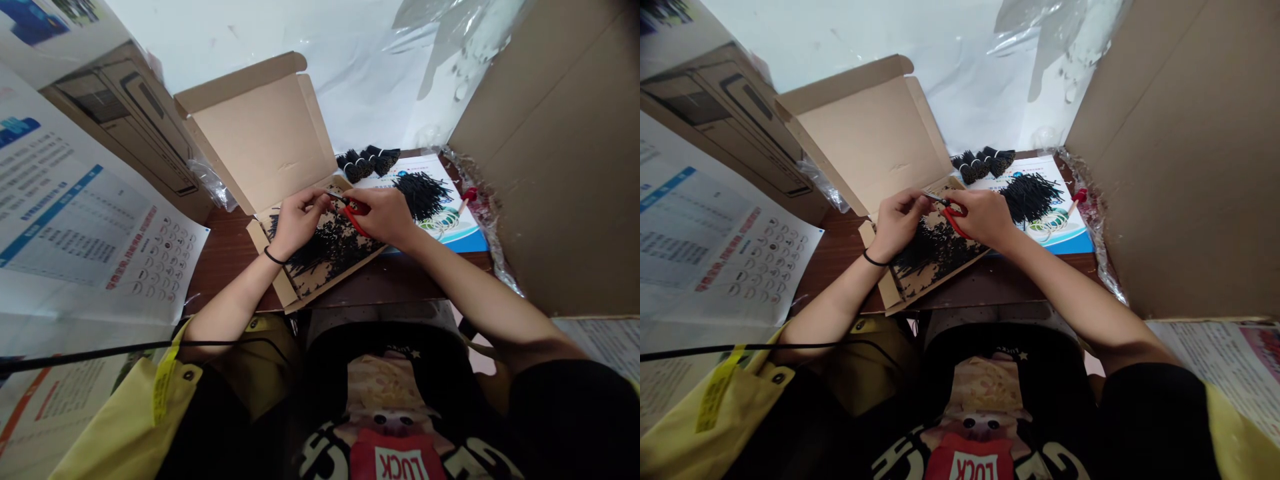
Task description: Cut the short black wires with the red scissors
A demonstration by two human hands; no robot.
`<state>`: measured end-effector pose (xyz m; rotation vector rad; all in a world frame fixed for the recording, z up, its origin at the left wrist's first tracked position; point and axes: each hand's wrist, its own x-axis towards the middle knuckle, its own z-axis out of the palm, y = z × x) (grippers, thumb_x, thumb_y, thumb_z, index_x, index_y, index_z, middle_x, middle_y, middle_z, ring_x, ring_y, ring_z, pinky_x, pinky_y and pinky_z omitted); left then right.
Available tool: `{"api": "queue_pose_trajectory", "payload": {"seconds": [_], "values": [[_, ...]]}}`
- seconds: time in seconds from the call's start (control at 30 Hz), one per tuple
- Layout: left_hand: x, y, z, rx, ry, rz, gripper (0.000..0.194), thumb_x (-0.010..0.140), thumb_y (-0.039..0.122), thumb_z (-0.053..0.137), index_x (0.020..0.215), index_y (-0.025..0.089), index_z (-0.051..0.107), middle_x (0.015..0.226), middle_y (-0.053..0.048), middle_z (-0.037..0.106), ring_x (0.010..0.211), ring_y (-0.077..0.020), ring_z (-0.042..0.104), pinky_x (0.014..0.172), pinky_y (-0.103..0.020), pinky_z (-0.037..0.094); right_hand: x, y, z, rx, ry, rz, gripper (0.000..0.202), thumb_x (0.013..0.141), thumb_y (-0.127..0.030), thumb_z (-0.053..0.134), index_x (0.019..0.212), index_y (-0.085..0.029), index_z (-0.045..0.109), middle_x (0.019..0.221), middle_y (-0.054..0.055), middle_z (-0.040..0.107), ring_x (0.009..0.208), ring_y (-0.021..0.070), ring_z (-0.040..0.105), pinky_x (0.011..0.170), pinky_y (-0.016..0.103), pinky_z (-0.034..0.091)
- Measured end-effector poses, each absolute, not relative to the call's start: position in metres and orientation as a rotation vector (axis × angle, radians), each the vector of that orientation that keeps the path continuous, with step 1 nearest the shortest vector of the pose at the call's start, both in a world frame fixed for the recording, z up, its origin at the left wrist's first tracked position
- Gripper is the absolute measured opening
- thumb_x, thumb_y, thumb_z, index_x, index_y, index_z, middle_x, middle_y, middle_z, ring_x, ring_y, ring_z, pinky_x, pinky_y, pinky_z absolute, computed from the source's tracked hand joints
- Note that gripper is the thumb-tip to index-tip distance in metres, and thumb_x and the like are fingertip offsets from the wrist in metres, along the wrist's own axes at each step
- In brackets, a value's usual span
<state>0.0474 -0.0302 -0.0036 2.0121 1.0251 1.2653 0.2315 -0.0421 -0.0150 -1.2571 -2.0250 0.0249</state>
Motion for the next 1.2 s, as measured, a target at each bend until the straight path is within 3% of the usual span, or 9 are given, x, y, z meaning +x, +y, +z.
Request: {"api": "queue_pose_trajectory", "payload": {"seconds": [0.4, 0.7, 0.9, 1.2], "values": [[0.0465, -0.0307, -0.0038, 1.985, 1.038, 1.199, 0.022, 0.087, 0.034, 0.056, 0.079, 0.016, 0.066, 0.074, -0.003, 0.069, 0.067, -0.0102, 0.062, 0.061, -0.021, 0.047, 0.2358, -0.0385, -0.0177, -1.227, -2.094, 0.001, 0.035, 0.083, -0.048, 0.054, 0.102, -0.024, 0.071, 0.072, 0.002, 0.068, 0.064, 0.0146, 0.057, 0.060, 0.027, 0.035], [0.0467, -0.0274, -0.0057, 1.898, 1.007, 1.284, 0.022, 0.084, 0.036, 0.061, 0.087, 0.016, 0.068, 0.086, -0.005, 0.071, 0.074, -0.0107, 0.065, 0.067, -0.023, 0.051, 0.2352, -0.0379, -0.0139, -1.267, -2.010, 0.072, 0.030, 0.084, -0.047, 0.052, 0.087, -0.023, 0.071, 0.067, 0.002, 0.065, 0.061, 0.0132, 0.054, 0.059, 0.027, 0.034], [0.0468, -0.0294, -0.0018, 1.921, 1.071, 1.291, 0.015, 0.081, 0.030, 0.066, 0.086, 0.016, 0.070, 0.082, -0.004, 0.072, 0.073, -0.0107, 0.064, 0.065, -0.022, 0.050, 0.2332, -0.0406, -0.0117, -1.198, -1.985, 0.173, 0.037, 0.081, -0.049, 0.057, 0.099, -0.021, 0.071, 0.076, 0.003, 0.069, 0.065, 0.0139, 0.056, 0.062, 0.027, 0.038], [0.0481, -0.0314, -0.0008, 1.918, 1.132, 1.297, 0.012, 0.078, 0.028, 0.069, 0.082, 0.017, 0.072, 0.076, -0.004, 0.072, 0.067, -0.0111, 0.064, 0.056, -0.020, 0.048, 0.2315, -0.0422, -0.0118, -1.215, -2.019, 0.175, 0.038, 0.079, -0.048, 0.058, 0.100, -0.020, 0.072, 0.068, 0.002, 0.065, 0.059, 0.0124, 0.050, 0.060, 0.026, 0.034]]}}
